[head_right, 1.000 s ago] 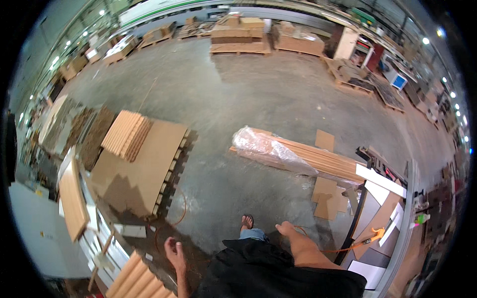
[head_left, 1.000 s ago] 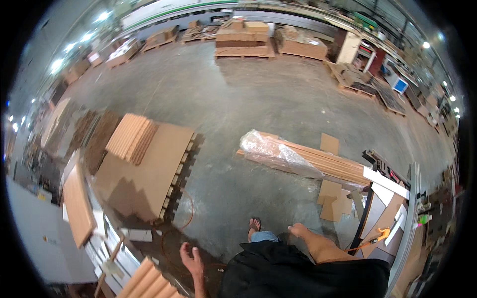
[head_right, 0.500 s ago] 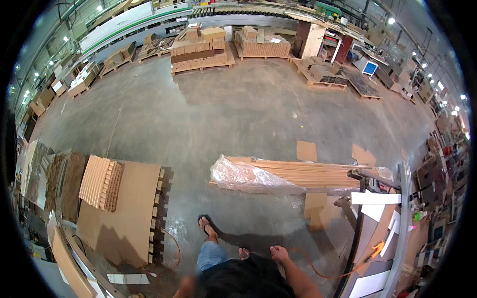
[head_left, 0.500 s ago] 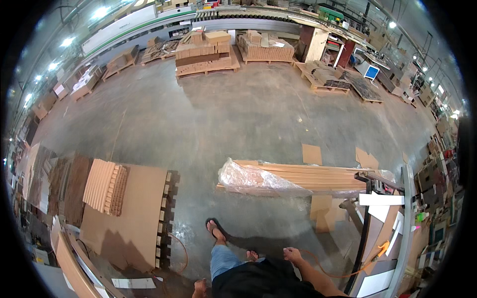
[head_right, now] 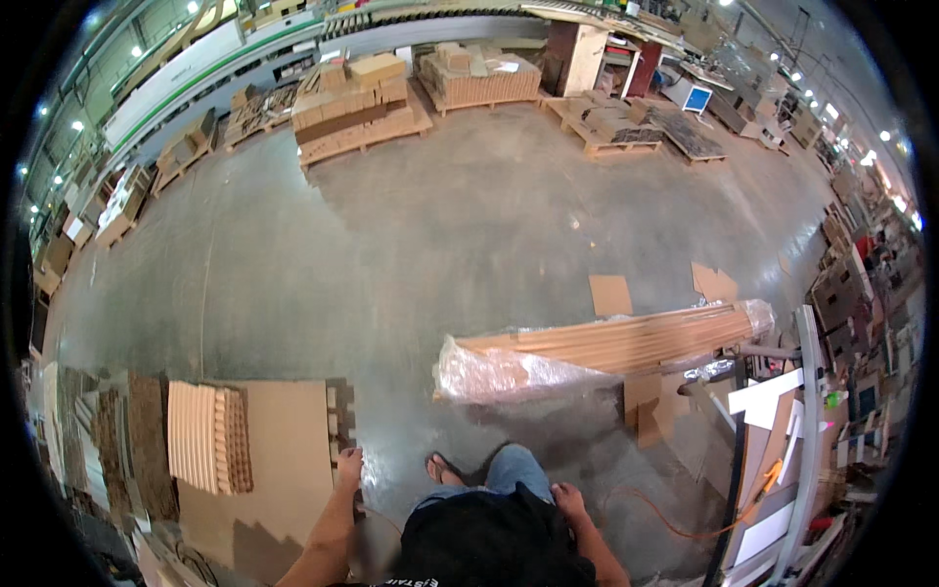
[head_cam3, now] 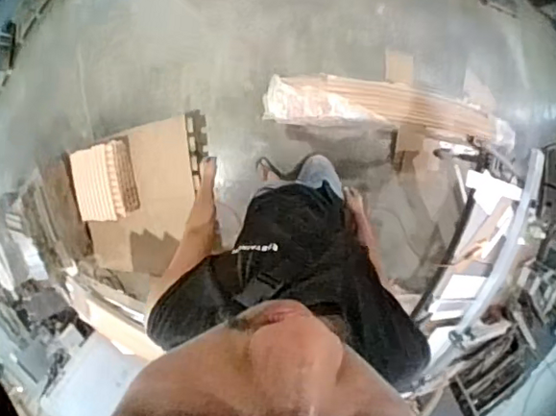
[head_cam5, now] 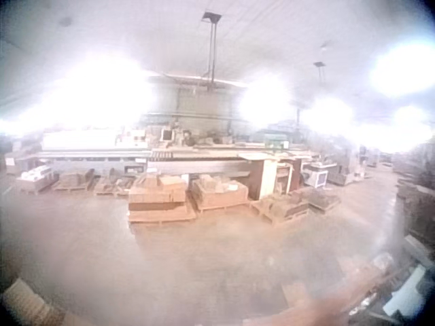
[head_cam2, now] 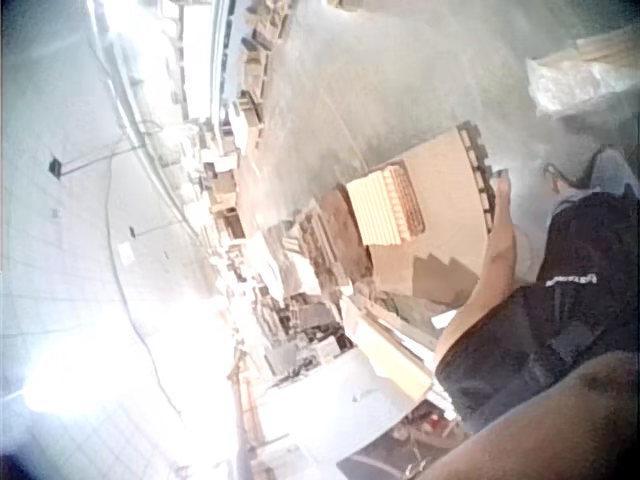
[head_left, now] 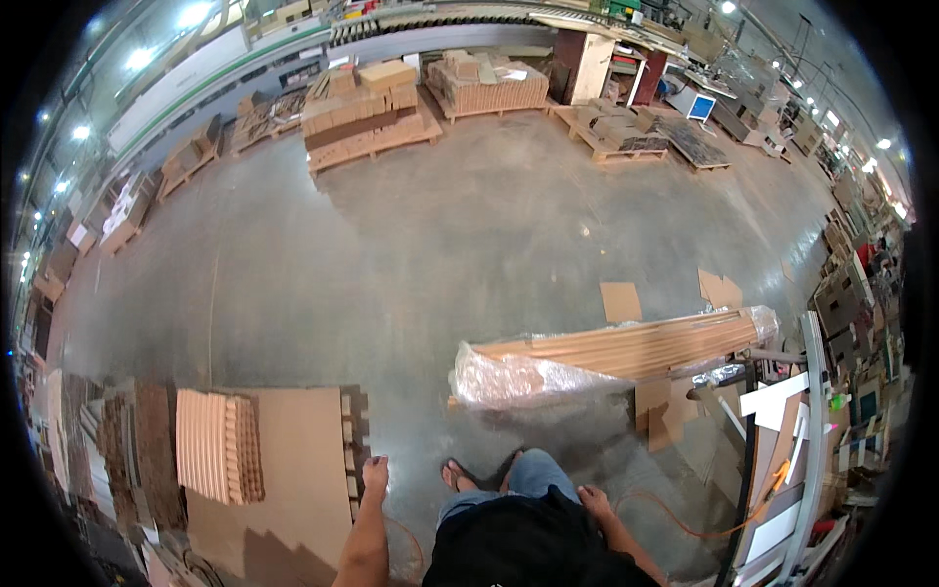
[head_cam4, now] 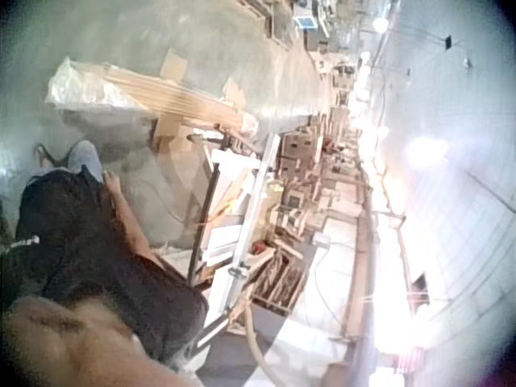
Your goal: The person uses a table saw to cut long wooden dowels into shorter pieces. They feed each dowel through the saw, collect the cut pieces, and stack them on the table. The person also retrieves additional dowels from a plastic-wrapped bundle on the floor and continues cutting.
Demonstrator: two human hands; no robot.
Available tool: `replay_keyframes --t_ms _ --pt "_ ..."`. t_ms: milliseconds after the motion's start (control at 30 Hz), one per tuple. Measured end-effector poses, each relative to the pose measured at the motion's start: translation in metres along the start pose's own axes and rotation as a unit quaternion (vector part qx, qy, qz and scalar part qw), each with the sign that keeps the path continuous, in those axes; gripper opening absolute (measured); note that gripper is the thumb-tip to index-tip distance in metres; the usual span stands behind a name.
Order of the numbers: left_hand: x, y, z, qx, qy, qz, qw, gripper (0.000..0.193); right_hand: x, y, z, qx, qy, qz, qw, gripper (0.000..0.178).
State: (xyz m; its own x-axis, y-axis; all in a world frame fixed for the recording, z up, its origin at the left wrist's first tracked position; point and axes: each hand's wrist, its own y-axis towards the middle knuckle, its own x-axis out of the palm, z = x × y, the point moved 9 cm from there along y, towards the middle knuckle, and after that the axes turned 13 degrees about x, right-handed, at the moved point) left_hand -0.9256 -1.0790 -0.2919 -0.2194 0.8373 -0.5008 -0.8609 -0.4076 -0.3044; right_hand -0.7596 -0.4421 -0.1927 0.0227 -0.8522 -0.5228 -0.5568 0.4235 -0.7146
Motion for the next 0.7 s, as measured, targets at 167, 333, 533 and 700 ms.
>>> replay_keyframes --t_ms 167,333,533,700 --pt "0.020 0.084 0.033 0.032 0.041 -0.043 0.998 0.046 0.048 0.051 -0.003 0.060 0.084 -0.061 0.993 0.062" --pt "0.099 0.057 0.076 -0.120 0.006 -0.143 0.982 0.040 0.041 0.074 -0.022 0.134 0.096 -0.063 0.984 0.055" --pt "0.153 0.070 0.092 -0.172 0.002 -0.195 0.966 0.035 -0.012 0.153 -0.082 0.179 0.093 -0.059 0.978 0.049" --pt "0.227 0.103 0.143 -0.136 0.064 -0.271 0.951 0.037 -0.069 0.187 -0.146 0.187 0.150 0.026 0.970 0.052"
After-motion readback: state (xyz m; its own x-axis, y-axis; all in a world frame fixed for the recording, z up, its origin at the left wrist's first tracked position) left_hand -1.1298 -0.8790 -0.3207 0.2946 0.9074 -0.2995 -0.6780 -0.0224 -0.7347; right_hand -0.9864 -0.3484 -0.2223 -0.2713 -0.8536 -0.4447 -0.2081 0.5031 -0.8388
